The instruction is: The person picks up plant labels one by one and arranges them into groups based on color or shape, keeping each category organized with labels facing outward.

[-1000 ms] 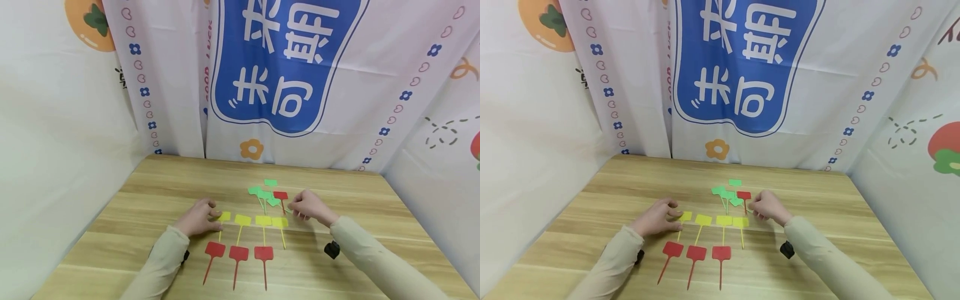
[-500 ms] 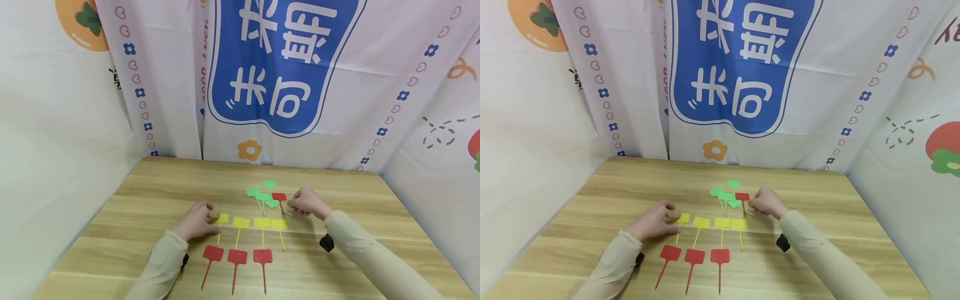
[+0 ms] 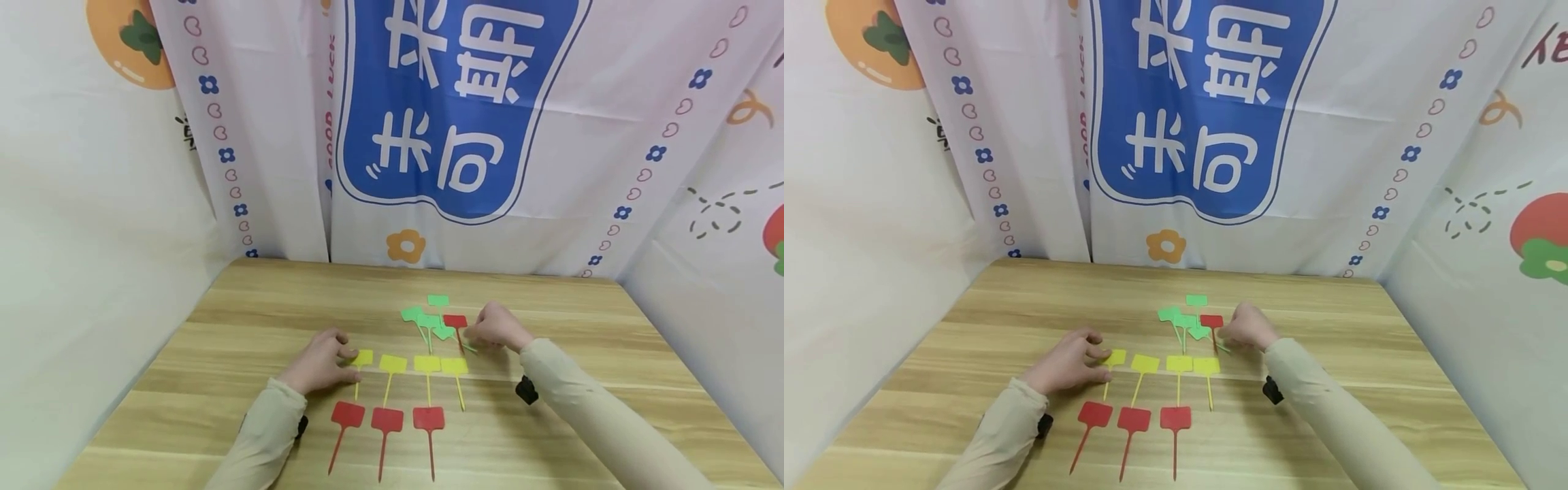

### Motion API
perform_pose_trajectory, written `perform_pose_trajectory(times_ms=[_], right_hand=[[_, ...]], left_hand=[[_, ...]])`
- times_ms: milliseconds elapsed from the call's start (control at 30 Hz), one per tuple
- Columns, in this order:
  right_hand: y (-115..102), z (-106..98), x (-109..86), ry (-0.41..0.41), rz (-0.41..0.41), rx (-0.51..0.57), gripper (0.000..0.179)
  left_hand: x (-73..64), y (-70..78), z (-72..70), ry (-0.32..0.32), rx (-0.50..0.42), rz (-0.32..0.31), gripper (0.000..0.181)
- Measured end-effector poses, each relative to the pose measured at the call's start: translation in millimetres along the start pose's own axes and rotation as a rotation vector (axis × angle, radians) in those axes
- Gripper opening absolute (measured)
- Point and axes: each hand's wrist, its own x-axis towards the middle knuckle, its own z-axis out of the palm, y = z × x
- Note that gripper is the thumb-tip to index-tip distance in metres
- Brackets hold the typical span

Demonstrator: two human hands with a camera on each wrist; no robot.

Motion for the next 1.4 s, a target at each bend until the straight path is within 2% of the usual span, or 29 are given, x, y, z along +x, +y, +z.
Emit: perform_pose_trajectory(times_ms=[467,633,1067,1233,1400], right_hand=[[5.1,8.2,12.7,-0.043,0.077,-0.055,0.047],[3.3,11.4,16.1,-0.053,0.076,-0.049,0.052],[1.0,19.3,20.9,-0.085,0.076,-0.077,0.053],[2.7,19.9,21.4,-0.088,0.073,-0.09,0.047],[1.1,20.2,21.2,-0.078,0.071,-0.093,0.029]], left_hand=[[-1.0,-0.9,1.0,0.003,-0.002,0.006,0.052],[-2.0,-1.1,0.5,0.006,-0.002,0.017,0.052],[-1.7,0.0,1.4,0.012,0.003,0.018,0.053],[-1.6,0.4,1.6,0.013,0.005,0.018,0.052],[-1.6,-1.4,2.9,0.016,0.009,0.027,0.051]])
